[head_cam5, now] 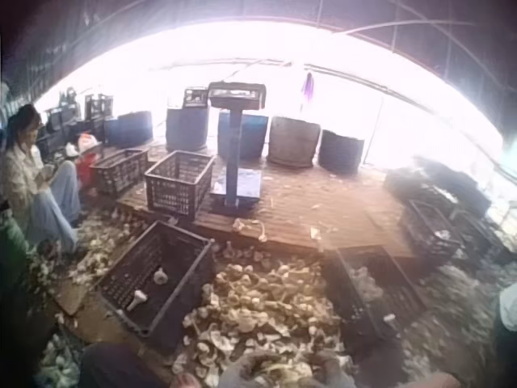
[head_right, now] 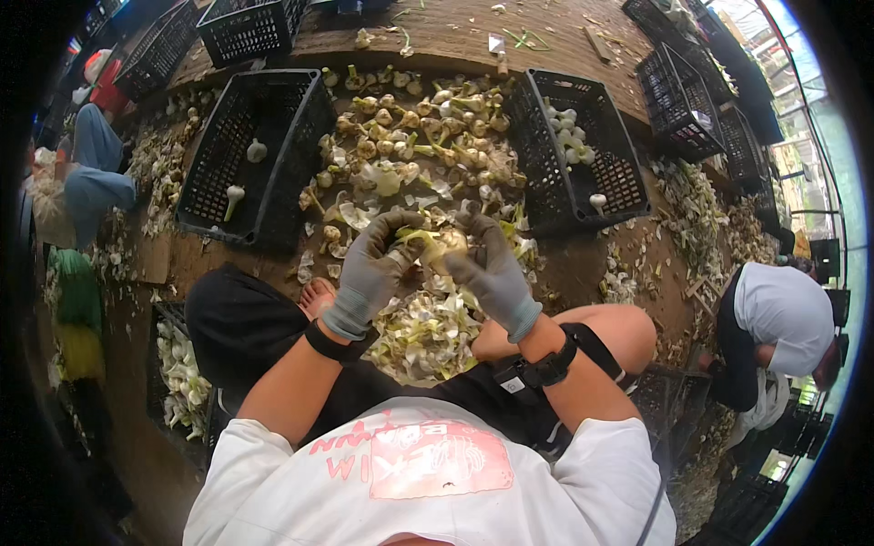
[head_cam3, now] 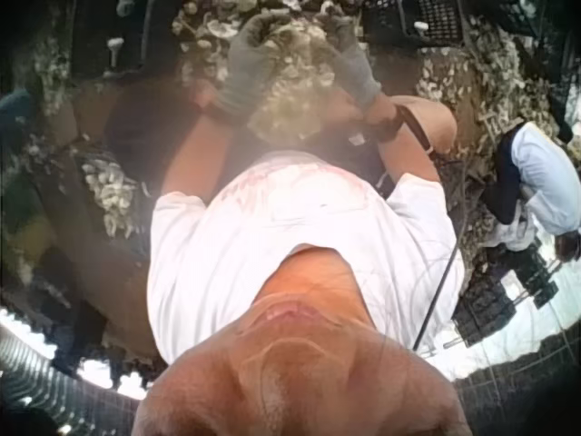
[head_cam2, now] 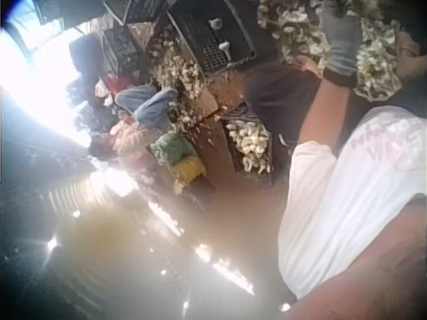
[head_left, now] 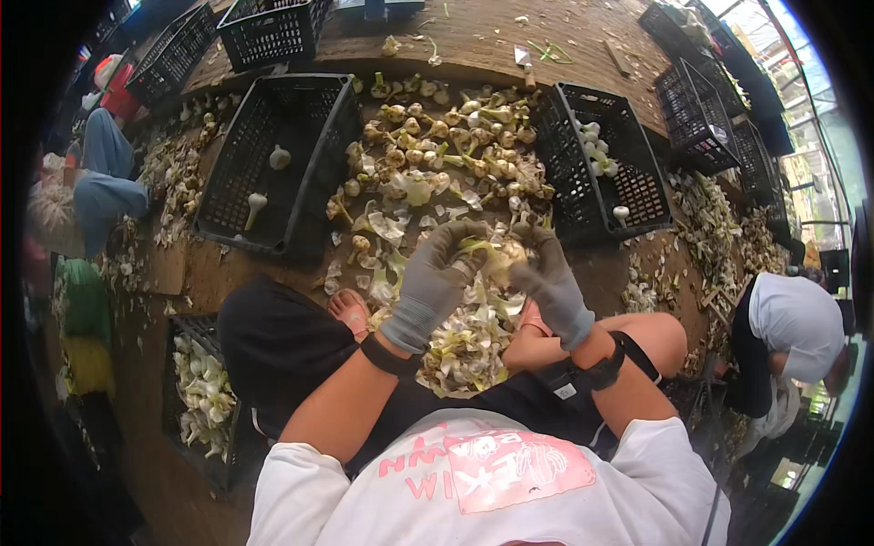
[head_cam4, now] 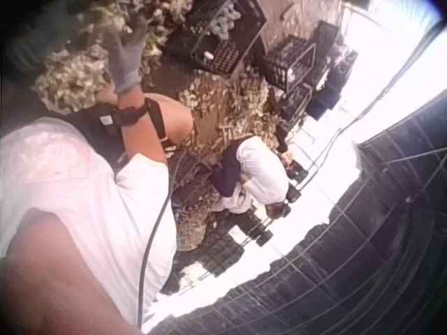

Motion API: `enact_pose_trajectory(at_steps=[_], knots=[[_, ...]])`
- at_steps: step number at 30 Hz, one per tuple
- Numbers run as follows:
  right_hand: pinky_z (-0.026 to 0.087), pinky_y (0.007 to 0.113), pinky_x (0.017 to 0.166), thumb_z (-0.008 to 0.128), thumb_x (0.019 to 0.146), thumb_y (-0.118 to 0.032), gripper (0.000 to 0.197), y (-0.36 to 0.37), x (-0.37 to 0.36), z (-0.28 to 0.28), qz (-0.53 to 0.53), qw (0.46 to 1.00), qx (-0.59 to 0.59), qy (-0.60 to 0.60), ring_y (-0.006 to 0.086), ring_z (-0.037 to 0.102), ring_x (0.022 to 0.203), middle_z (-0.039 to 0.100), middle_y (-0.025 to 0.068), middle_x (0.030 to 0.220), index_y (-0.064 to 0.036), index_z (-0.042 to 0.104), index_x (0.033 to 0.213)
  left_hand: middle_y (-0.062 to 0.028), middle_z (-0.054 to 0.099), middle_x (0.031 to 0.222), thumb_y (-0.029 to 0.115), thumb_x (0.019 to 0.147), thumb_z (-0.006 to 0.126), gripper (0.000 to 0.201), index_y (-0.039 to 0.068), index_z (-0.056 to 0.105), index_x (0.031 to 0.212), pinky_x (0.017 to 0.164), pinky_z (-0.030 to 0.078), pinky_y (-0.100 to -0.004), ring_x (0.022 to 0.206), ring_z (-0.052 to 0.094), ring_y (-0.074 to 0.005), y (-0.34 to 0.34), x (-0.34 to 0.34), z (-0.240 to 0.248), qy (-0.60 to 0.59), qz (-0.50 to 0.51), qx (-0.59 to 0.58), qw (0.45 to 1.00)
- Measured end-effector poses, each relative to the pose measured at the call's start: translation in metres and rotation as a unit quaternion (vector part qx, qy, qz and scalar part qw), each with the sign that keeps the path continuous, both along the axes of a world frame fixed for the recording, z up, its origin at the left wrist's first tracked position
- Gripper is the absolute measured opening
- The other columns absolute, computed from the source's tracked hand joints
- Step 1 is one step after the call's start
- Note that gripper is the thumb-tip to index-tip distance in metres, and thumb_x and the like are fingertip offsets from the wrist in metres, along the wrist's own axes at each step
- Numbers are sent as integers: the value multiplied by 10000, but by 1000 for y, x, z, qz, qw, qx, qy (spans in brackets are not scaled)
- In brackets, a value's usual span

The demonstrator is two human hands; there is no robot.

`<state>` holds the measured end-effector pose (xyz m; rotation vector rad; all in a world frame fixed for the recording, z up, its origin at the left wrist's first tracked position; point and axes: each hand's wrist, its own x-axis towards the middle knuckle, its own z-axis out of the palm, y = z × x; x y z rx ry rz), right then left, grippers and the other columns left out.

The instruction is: The person picks up garlic bulbs from a pile, peels away the outer layers, and snaps off the stems by hand. They place the cleaned garlic into a plastic crate and repeat the process with more bulbs.

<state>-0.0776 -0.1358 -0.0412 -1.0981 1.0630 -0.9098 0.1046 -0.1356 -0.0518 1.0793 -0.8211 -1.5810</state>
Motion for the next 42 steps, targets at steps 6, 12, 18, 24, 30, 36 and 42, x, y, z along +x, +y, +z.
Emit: enact_pose_trajectory(at_steps=[6,12,18,24,30,36,42], knots=[[537,361,723,534,937,-208,413,18,-7,2,7,948,192,-254,220,633,859,575,96,1110,-77,390,1302,-13,585,1067,-135,851,492,379,52,556,1174,742,496,-222,874,553,-65,11,-5,13,109,-15,-53,992],[524,294,824,714,754,-17,623,20,0,-11,-86,967,-121,-206,170,568,1016,527,71,1159,-94,398,1286,-45,571,1128,-48,879,526,422,57,491,1286,901,456,-228,1026,562,-132,-3,21,-22,-432,-69,-270,858],[502,379,809,729,663,31,598,12,-7,-11,-95,817,-517,236,281,561,992,515,111,1150,-122,470,1180,-30,590,1066,373,947,528,409,88,496,1238,715,489,-282,897,583,-126,12,-8,14,274,-178,22,945],[503,414,780,695,610,-13,468,11,-7,-18,-70,696,-640,317,310,552,979,500,80,1144,-220,604,1019,5,584,932,348,953,527,330,85,541,1151,643,455,-235,785,543,-83,7,-14,8,143,-121,16,982],[515,408,753,697,600,-16,472,10,-11,-24,-90,696,-635,322,304,544,1008,480,73,1154,-235,609,1008,0,575,997,276,971,509,334,46,523,1213,730,462,-223,864,540,-71,10,-21,27,115,-97,26,988],[514,407,750,693,613,-39,445,9,-10,-21,-72,673,-662,321,295,545,1004,469,49,1162,-240,601,1000,-25,579,1070,263,981,489,402,25,474,1305,792,469,-229,942,550,-82,7,-19,29,85,-149,12,985],[507,405,759,699,609,-16,461,10,-12,-20,-80,681,-656,315,298,548,997,477,62,1147,-220,586,1006,-14,596,999,206,989,467,391,38,454,1342,777,471,-236,898,549,-84,6,-21,20,140,-97,68,983]])
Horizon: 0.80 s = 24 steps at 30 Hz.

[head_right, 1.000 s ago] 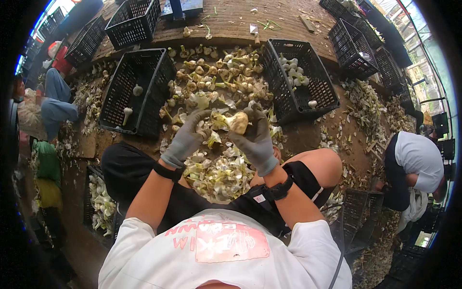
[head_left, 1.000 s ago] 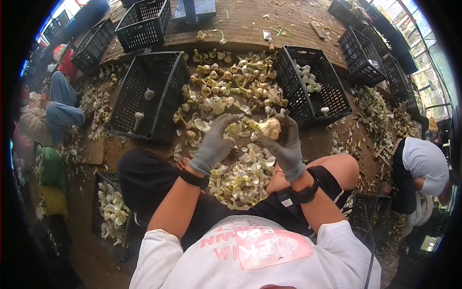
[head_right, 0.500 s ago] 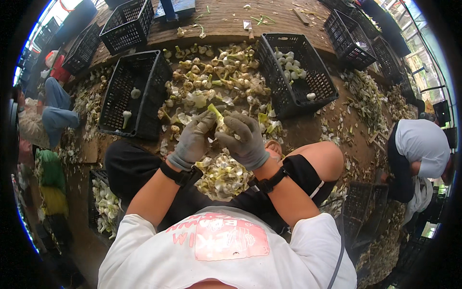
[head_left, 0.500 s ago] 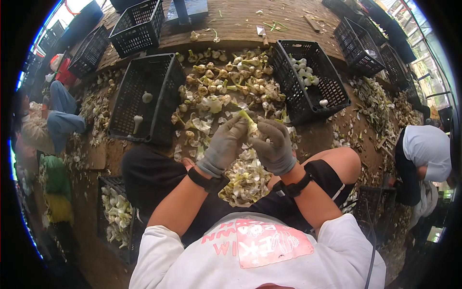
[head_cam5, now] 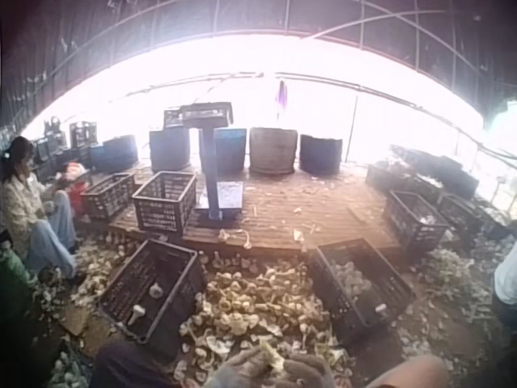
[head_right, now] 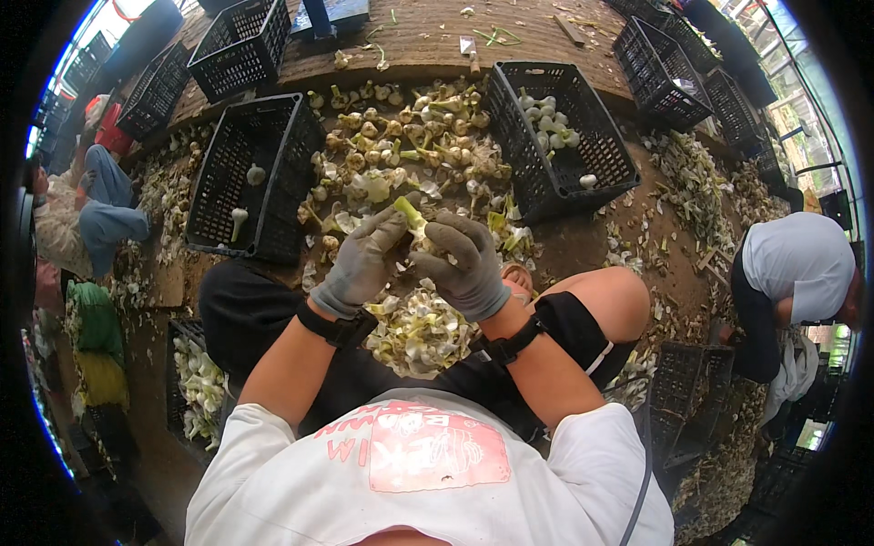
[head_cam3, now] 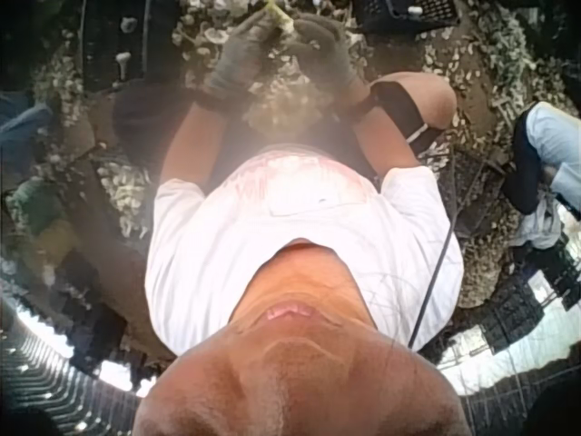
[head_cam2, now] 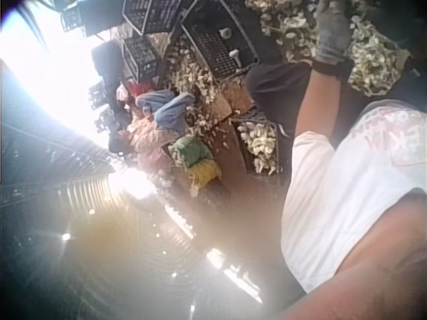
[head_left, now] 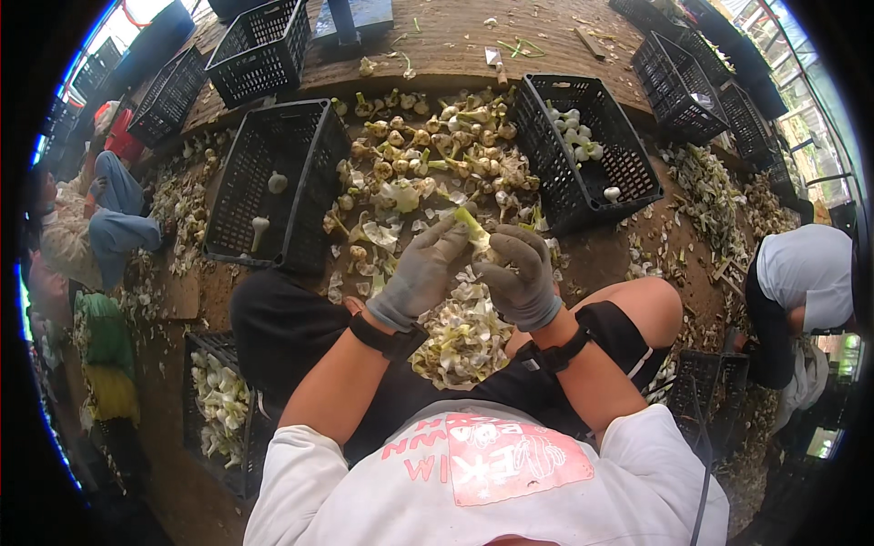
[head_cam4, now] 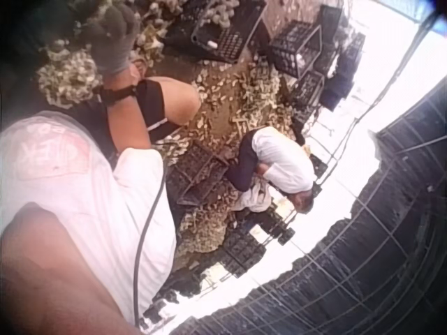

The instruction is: The person picks up garlic bulbs from a pile, peels away the outer layers, and snaps off the stems by hand. They place the cleaned garlic into a plastic crate and repeat the process with more bulbs.

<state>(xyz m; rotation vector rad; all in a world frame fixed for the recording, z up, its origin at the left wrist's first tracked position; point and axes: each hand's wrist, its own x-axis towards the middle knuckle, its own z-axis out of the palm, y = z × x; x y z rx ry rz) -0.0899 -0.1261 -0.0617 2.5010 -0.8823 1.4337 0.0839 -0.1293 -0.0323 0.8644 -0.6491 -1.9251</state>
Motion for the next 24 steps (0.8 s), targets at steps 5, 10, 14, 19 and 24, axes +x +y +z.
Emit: enact_pose_trajectory(at_steps=[5,10,14,19,24], knots=[[491,394,816,696,652,29,539,3,6,-3,16,985,113,-128,313,555,1016,512,119,1139,-157,508,1121,-9,605,1018,135,984,464,341,23,483,1306,800,461,-235,909,549,-78,2,-4,-10,-94,18,-119,988],[487,342,865,627,845,-176,476,8,2,4,158,630,556,-518,236,573,1026,537,121,1177,-71,427,1264,-22,610,922,18,908,522,210,17,564,1114,733,465,-227,827,558,-78,8,-10,-5,-310,94,-322,890],[477,300,894,579,917,-359,479,2,-3,3,158,506,635,-562,169,560,1035,541,58,1156,-40,463,1254,-25,603,879,-67,822,537,277,18,564,1084,705,468,-226,806,560,-75,5,-1,-2,-485,7,-608,628],[515,272,736,459,964,-416,548,-7,-11,-39,165,561,655,-479,110,585,921,575,50,1131,-32,402,1352,-41,599,982,-123,817,380,338,23,557,1066,834,465,-256,914,573,-116,12,-2,-7,-159,-21,-293,943],[436,229,447,424,951,-495,670,8,-16,18,400,358,719,-440,119,551,547,596,49,723,-135,215,1476,-38,607,1007,-65,888,393,263,26,550,1079,831,477,-255,925,581,-114,-15,19,-30,-118,118,-123,978]])
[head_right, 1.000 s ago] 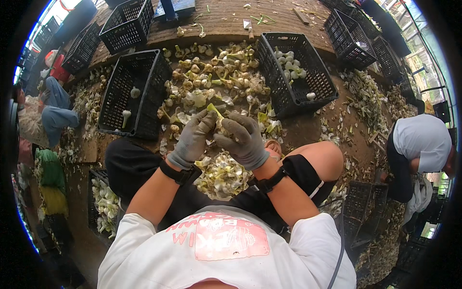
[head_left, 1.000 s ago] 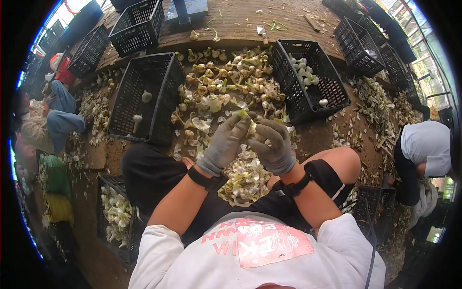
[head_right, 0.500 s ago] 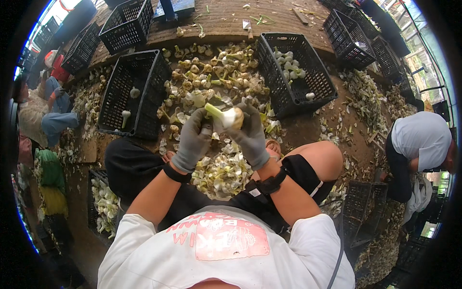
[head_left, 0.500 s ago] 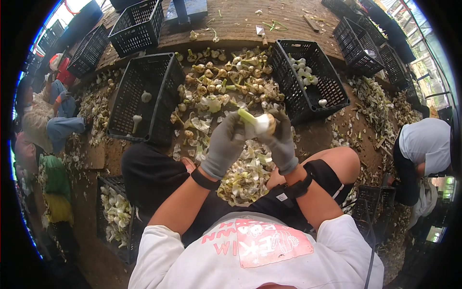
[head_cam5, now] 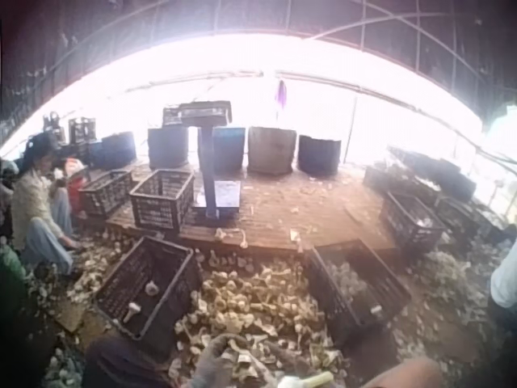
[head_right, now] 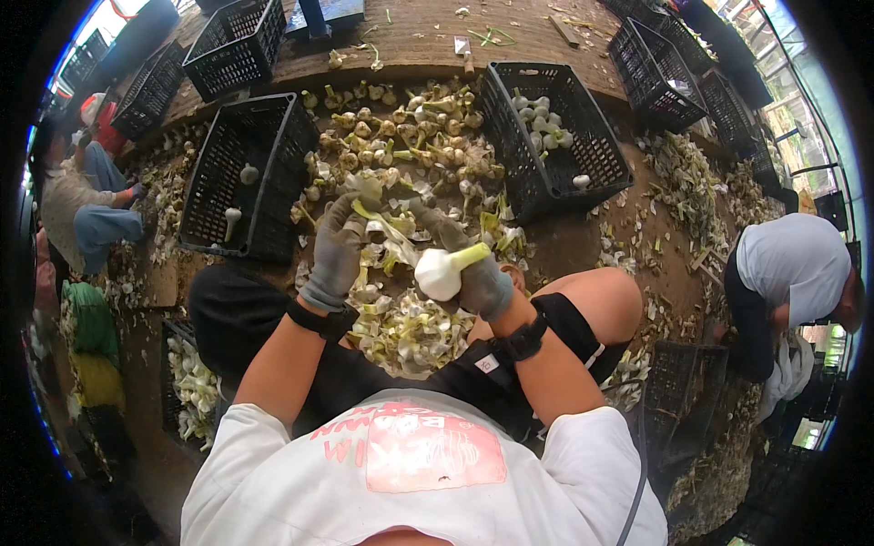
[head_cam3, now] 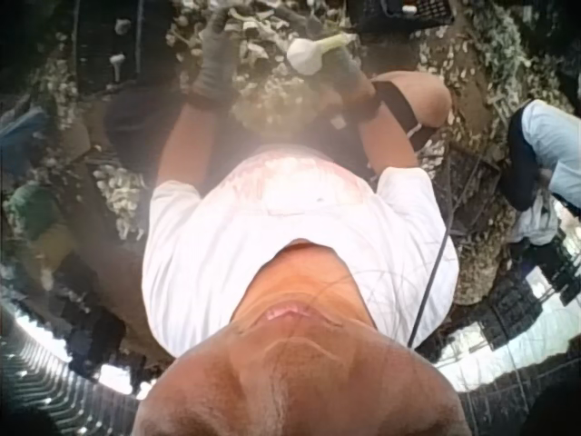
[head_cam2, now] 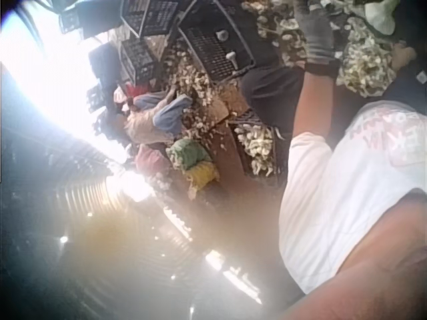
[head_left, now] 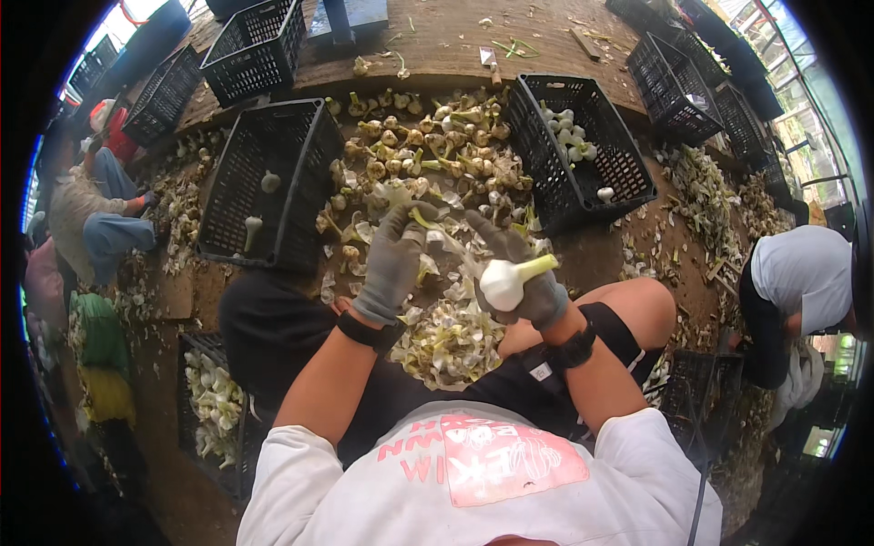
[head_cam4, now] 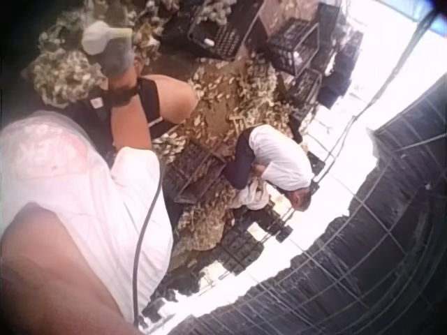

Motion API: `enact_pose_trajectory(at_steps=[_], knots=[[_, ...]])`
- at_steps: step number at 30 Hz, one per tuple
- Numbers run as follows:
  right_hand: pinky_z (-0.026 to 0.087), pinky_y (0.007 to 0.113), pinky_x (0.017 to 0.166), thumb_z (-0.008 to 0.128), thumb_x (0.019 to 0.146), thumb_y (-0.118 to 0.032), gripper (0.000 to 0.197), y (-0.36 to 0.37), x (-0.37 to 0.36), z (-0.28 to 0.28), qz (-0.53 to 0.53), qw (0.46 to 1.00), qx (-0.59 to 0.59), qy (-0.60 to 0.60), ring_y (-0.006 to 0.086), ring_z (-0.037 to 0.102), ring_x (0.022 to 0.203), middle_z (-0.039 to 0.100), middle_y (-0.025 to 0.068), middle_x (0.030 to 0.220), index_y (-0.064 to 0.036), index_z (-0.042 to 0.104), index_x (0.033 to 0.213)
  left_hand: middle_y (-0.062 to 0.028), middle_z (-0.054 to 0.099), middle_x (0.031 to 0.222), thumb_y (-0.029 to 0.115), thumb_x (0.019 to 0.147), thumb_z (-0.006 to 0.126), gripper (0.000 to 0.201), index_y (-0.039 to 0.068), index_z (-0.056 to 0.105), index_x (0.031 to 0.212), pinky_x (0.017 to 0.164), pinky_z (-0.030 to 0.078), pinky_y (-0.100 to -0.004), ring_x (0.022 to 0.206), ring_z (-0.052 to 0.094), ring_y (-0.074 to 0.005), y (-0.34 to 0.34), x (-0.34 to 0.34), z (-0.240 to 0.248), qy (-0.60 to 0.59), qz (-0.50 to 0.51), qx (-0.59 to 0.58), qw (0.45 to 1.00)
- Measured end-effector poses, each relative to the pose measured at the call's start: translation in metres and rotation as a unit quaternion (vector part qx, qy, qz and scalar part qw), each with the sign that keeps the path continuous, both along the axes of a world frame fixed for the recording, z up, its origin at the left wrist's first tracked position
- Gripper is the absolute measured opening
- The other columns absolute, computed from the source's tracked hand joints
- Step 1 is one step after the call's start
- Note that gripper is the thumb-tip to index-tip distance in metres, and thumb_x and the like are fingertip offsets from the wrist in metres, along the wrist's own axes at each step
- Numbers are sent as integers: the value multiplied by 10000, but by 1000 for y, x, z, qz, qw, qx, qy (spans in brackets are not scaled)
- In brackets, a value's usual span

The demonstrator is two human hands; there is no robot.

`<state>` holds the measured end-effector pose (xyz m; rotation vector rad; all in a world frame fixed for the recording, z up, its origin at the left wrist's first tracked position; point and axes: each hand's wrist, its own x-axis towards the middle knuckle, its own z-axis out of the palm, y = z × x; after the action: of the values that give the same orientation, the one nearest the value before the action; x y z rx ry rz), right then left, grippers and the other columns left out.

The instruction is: The person picks up garlic bulbs from a pile, peels away the outer layers, and snaps off the stems by hand. They place the cleaned garlic into a plastic crate and repeat the process with more bulbs.

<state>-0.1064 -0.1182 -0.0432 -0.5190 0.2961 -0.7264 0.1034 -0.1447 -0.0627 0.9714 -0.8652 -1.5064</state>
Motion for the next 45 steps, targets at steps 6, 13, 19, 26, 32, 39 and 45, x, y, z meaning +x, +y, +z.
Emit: enact_pose_trajectory(at_steps=[6,13,19,26,32,39,45], knots=[[465,277,455,453,928,-518,741,2,8,9,51,994,-65,-78,175,577,526,607,97,721,-112,168,1479,-69,621,1014,95,833,577,272,86,584,1105,724,505,-309,840,617,-195,-10,9,-31,-439,-42,-34,897],[520,254,692,553,948,-275,433,-6,17,-24,-318,906,-22,277,108,613,852,645,82,1041,-80,489,1328,-135,496,1193,112,748,683,494,129,524,1215,752,514,-380,883,608,-310,18,-14,10,-536,-114,-276,790],[554,300,745,491,971,-203,424,-5,22,-24,-375,831,-156,379,154,597,993,600,125,1173,-88,422,1374,-86,586,942,-7,810,647,280,57,566,1070,752,473,-254,822,576,-192,25,-28,10,-377,19,-361,852],[570,254,640,467,979,-150,374,-10,-5,-14,-268,961,58,19,130,644,798,646,51,951,-130,444,1352,-40,603,968,70,952,496,157,45,548,1099,795,488,-256,869,588,-126,15,-7,15,162,-20,70,984],[436,231,485,538,948,-223,146,-5,16,6,-234,920,-87,303,114,569,588,605,12,745,-94,584,898,-42,617,941,140,972,478,162,58,545,1094,730,507,-267,811,601,-126,25,-14,10,-59,14,-65,996],[364,234,503,562,868,-95,89,-3,-5,11,-286,950,-130,-2,119,444,550,442,-13,669,-137,503,816,-103,603,1073,145,967,459,238,10,520,1154,849,523,-344,925,618,-199,19,-4,26,229,-61,101,966],[455,346,949,546,759,118,475,-15,-6,-24,-293,916,-181,205,196,489,1196,487,60,1320,-101,548,1181,-165,580,1145,115,954,415,245,-12,502,1145,945,495,-479,1043,593,-308,9,6,3,347,-59,151,924]])
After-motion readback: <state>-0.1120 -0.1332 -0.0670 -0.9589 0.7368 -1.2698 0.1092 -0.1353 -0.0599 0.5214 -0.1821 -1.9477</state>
